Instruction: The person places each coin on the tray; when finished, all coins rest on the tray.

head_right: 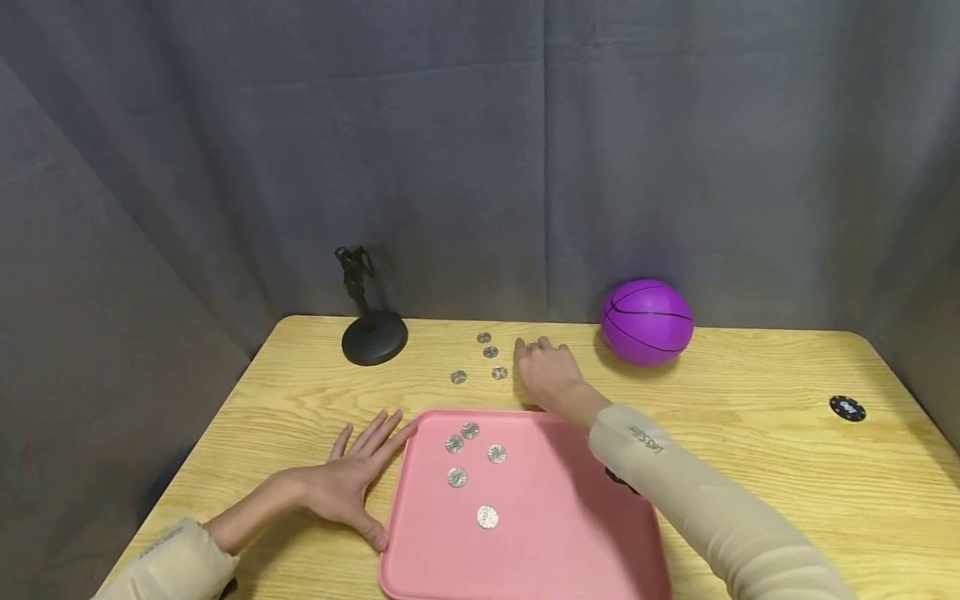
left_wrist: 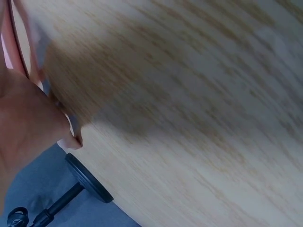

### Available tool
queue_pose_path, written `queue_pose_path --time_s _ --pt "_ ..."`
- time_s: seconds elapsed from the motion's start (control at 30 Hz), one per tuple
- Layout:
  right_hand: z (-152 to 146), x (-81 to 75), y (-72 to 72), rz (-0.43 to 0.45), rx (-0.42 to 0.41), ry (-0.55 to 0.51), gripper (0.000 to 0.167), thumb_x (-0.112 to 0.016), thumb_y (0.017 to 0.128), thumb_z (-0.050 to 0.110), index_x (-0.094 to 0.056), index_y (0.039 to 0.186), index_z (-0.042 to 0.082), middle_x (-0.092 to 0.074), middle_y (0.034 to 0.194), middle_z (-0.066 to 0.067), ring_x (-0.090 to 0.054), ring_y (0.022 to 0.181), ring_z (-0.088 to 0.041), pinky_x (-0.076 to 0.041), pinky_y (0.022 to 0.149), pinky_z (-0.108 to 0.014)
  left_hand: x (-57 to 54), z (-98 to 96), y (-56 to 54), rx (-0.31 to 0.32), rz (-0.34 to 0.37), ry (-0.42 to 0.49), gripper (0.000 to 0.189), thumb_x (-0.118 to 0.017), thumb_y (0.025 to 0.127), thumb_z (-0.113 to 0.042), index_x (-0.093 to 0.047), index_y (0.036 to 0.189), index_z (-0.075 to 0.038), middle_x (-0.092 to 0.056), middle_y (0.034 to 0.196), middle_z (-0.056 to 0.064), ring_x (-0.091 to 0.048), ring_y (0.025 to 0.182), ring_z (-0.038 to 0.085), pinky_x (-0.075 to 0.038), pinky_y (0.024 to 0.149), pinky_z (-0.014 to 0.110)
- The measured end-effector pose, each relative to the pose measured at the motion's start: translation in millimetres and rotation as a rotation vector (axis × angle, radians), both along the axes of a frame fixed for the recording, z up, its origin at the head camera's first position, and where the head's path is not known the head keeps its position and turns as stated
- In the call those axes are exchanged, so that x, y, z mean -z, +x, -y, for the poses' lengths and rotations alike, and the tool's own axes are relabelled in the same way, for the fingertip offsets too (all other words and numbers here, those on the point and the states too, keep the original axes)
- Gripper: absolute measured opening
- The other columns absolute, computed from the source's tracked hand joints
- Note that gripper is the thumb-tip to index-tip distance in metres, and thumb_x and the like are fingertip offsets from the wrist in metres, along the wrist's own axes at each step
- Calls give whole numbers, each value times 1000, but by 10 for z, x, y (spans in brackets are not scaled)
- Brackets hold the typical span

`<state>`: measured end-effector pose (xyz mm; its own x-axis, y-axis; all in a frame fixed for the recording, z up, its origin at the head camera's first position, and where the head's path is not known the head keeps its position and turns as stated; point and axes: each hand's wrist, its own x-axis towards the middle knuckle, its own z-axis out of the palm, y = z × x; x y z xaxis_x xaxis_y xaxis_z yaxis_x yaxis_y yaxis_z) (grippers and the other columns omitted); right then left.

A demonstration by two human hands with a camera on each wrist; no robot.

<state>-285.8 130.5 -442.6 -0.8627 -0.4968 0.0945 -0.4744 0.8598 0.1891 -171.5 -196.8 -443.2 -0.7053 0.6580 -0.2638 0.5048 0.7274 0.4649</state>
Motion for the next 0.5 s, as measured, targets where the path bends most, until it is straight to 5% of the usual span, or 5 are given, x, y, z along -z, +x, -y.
queue_pose_path --time_s 0.1,0.33,0.5 --pt "-28 -10 -5 -22 31 -39 40 -52 91 -3 -55 131 -5 -68 110 -19 -59 103 -33 -55 75 -49 14 -12 12 1 1 5 137 -79 60 -70 8 157 -27 17 161 11 19 146 31 12 105 69" --pt "-133 -47 -86 65 108 -244 14 -57 83 -5 -62 76 6 -56 85 -12 -58 85 -32 -56 68 -50 9 -11 7 -6 -3 -10 138 -81 60 -68 8 157 -27 16 161 11 19 146 31 11 106 68" --pt "-211 -86 -130 109 66 -361 16 -63 78 -5 -61 67 7 -56 75 -9 -58 75 -28 -53 66 -43 -20 5 2 -11 8 -16 138 -81 60 -68 8 157 -27 16 161 11 19 146 31 12 106 68"
